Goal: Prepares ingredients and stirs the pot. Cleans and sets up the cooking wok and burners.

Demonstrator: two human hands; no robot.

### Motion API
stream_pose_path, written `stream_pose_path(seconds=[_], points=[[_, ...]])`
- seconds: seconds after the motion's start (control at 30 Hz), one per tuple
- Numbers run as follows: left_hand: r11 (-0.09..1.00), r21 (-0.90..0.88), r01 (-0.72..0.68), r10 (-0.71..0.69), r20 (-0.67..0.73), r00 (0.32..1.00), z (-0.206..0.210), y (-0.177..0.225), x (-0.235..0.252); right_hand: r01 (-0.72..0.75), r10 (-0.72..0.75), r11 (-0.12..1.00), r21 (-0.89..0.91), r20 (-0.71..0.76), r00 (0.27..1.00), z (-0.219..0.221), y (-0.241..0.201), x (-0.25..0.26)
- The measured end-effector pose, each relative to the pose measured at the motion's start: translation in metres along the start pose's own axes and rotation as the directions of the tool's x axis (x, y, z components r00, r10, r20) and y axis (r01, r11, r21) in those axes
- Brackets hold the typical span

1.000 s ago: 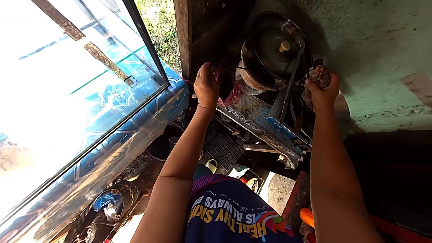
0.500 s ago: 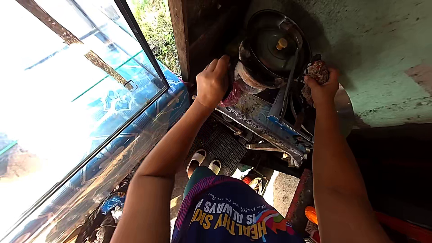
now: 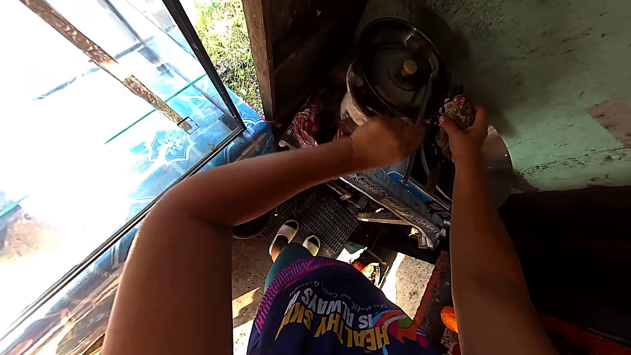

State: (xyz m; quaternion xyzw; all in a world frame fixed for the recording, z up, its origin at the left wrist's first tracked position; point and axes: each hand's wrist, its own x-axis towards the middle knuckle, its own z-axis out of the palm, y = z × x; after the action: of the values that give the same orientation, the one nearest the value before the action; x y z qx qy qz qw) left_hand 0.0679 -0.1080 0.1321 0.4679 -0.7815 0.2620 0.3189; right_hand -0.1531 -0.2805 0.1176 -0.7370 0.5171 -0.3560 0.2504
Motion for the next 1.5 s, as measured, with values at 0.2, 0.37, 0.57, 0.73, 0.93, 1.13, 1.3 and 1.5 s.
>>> stream_pose_path(seconds=[0.2,0.37,0.57,0.73,0.93,1.13,1.3,1.5], points=[[1.000,-0.026,0.014,-0.015,-0.034,0.999,0.023,0.021,-0.046,-0.002,0.002,1.000,0.013,-0.013,1.000,0.001,0.002,-0.003],[0.985,-0.083,0.149,-0.151,-0.018,0.988,0.036,0.035,-0.086,0.000,0.001,0.999,0.046,-0.014,1.000,0.001,0.002,-0.003],[0.969,-0.112,0.220,-0.213,0.068,0.975,0.018,0.048,-0.045,-0.005,0.006,1.000,0.012,-0.011,1.000,0.000,-0.003,-0.002],[0.974,-0.134,0.183,-0.149,0.228,0.962,0.003,0.045,0.000,-0.014,0.015,0.999,0.031,-0.015,1.000,0.000,0.003,-0.001],[0.974,-0.218,0.063,0.136,0.784,0.606,0.001,0.055,0.042,0.030,-0.029,0.999,0.022,-0.020,0.999,0.000,0.009,0.001],[0.979,-0.179,0.096,0.070,0.743,0.666,0.017,0.053,0.041,0.018,-0.017,0.998,0.057,-0.019,1.000,0.003,0.012,-0.002],[0.993,-0.113,0.031,0.016,0.397,0.917,0.042,0.065,-0.010,0.028,-0.027,0.999,0.026,-0.039,0.999,0.002,0.007,-0.001],[0.980,-0.083,0.182,-0.173,0.109,0.979,0.072,0.070,-0.069,0.020,-0.019,0.999,0.030,-0.022,1.000,0.001,0.008,0.001]])
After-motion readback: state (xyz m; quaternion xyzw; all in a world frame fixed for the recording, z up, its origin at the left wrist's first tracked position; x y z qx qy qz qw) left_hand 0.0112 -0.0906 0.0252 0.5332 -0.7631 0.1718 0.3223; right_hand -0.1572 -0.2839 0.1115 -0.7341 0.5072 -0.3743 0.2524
